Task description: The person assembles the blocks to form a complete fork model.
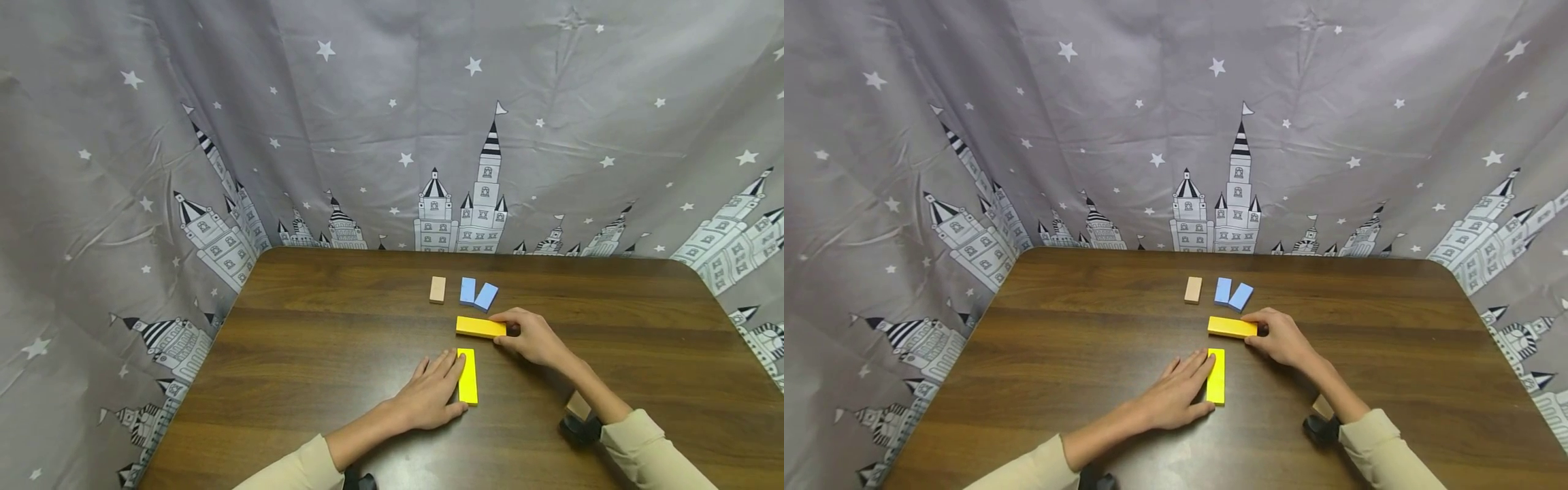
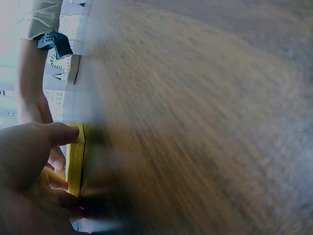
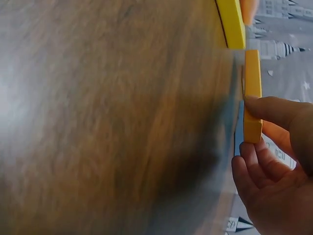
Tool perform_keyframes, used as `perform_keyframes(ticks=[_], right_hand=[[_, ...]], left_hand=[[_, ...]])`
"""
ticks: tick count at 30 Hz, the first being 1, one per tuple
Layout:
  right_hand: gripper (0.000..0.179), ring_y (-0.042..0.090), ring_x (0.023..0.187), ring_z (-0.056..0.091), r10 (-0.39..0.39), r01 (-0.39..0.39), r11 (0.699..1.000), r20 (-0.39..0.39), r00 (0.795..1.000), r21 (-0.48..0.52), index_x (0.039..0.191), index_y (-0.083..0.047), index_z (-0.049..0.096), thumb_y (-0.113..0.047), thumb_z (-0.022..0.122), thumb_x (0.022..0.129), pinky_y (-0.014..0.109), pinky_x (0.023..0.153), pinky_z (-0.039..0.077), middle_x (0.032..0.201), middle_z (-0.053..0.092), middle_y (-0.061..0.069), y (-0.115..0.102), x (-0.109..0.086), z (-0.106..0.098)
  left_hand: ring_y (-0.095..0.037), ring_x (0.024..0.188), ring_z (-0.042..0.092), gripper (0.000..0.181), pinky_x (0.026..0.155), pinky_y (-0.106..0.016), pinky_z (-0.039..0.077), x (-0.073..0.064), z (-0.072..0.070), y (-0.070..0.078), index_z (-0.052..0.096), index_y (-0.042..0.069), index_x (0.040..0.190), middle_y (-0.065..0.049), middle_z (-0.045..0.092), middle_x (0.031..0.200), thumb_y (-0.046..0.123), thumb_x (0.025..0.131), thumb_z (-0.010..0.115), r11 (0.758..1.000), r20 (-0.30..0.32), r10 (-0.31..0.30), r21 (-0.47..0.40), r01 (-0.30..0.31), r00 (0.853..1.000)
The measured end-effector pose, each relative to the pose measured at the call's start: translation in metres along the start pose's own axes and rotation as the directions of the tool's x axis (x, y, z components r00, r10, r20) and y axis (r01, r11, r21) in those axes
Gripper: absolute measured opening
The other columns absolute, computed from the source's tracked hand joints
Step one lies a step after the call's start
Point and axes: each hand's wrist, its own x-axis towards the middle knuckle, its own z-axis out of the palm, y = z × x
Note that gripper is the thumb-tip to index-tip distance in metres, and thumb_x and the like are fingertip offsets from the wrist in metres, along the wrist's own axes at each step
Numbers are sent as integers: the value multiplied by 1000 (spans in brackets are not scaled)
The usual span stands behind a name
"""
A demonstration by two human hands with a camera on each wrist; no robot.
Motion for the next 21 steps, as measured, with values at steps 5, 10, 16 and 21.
perform_keyframes(ticks=[5, 10, 16, 21], right_hand=[[33, 26, 96, 60, 15, -15, 1000, 29, 999, 3, 118, -2, 71, -5, 77, 86, 48, 86, 50, 110, 67, 12, -4, 5, 8], [34, 24, 93, 59, 22, -21, 1000, 51, 998, -11, 119, -2, 71, -5, 77, 85, 46, 84, 51, 109, 67, 11, -7, 6, 12], [35, 22, 90, 57, 21, -21, 1000, 59, 998, -6, 118, -2, 72, -4, 78, 84, 42, 81, 49, 107, 67, 10, -11, 8, 14], [34, 21, 88, 56, 20, -21, 1000, 72, 997, 5, 117, -3, 72, -5, 79, 84, 40, 80, 48, 105, 66, 8, -12, 9, 16]], left_hand=[[-27, 149, 20, 78, 116, -55, 16, 1, 0, 0, 25, 2, 157, -17, 22, 162, 38, 98, 63, 1000, 10, -2, -7, 2, 1000], [-28, 149, 21, 78, 116, -55, 17, 1, 0, 0, 26, 2, 157, -18, 23, 162, 38, 98, 63, 1000, 3, 5, 1, -5, 1000], [-29, 148, 22, 78, 116, -56, 18, 1, -1, 0, 26, 1, 157, -19, 23, 161, 37, 98, 63, 1000, -4, 12, 3, -12, 1000], [-29, 148, 21, 78, 116, -56, 18, 0, -1, -1, 26, 1, 157, -19, 23, 161, 37, 98, 62, 1000, -2, 13, -3, -13, 1000]])
